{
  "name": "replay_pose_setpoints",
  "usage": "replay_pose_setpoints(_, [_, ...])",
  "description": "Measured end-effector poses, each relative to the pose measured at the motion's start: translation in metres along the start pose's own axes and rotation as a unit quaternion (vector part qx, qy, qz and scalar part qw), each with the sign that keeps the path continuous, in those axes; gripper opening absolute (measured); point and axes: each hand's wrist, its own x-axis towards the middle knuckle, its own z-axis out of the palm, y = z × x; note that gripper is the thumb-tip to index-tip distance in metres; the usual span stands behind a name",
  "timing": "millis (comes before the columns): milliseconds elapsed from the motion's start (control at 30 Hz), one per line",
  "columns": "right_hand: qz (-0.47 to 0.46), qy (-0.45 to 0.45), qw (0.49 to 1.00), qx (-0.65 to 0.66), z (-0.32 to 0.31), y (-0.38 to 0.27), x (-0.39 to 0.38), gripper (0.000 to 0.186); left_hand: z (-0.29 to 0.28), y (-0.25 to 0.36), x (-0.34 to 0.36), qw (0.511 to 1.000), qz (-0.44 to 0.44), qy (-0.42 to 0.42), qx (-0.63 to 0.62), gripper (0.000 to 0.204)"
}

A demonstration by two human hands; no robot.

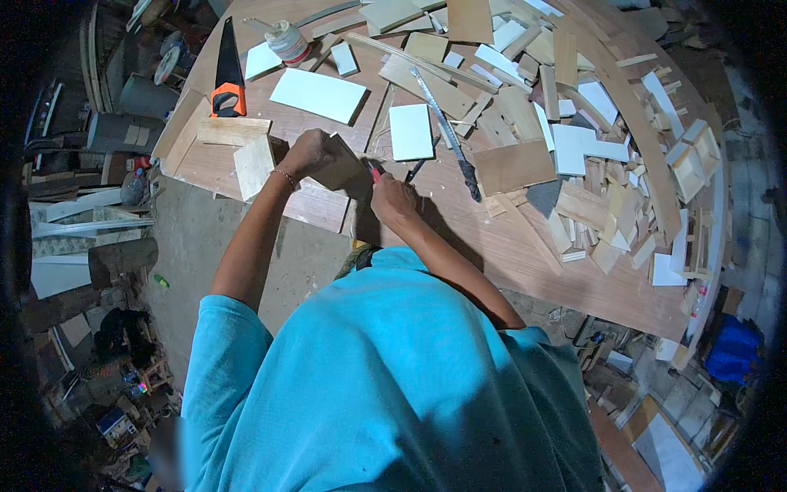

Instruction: Measure and cut small pieces of wood using a pencil and a hacksaw.

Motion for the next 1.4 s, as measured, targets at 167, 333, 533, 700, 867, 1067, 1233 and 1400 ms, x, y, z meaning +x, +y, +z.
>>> replay_pose_setpoints(167, [-0.024,0.01,0.999,0.024,0.0,-0.012,-0.001,0.028,0.008,-0.001,-0.006,0.999,0.027,0.022,-0.002,0.02])
replay_pose_setpoints(333, [-0.005,0.005,1.0,0.029,0.002,-0.013,-0.002,0.027,0.011,0.003,-0.01,0.998,0.044,0.049,0.022,0.017])
replay_pose_setpoints(533, [-0.007,-0.033,0.999,-0.001,-0.006,-0.019,0.001,0.023,0.019,0.01,-0.019,0.997,0.05,0.055,0.02,0.014])
replay_pose_setpoints(700, [0.015,-0.045,0.998,-0.033,-0.007,-0.025,0.003,0.021,0.017,0.015,-0.021,0.994,0.076,0.081,0.024,0.015])
replay_pose_setpoints(867, [0.001,-0.035,0.999,-0.029,-0.007,-0.027,0.003,0.021,0.019,0.024,-0.031,0.996,0.058,0.066,0.01,0.019])
replay_pose_setpoints(1067, [0.011,-0.007,1.0,0.024,-0.001,-0.023,-0.005,0.021,0.027,0.011,-0.023,0.992,0.088,0.09,0.011,0.019])
replay_pose_setpoints(1233, [0.019,-0.023,0.999,0.012,-0.008,-0.025,-0.012,0.022,0.022,0.018,-0.022,0.992,0.067,0.098,0.034,0.017])
replay_pose_setpoints(1400, [0.058,-0.044,0.997,0.023,-0.009,-0.025,-0.01,0.024,0.031,0.038,-0.043,0.99,0.099,0.087,0.056,0.015])
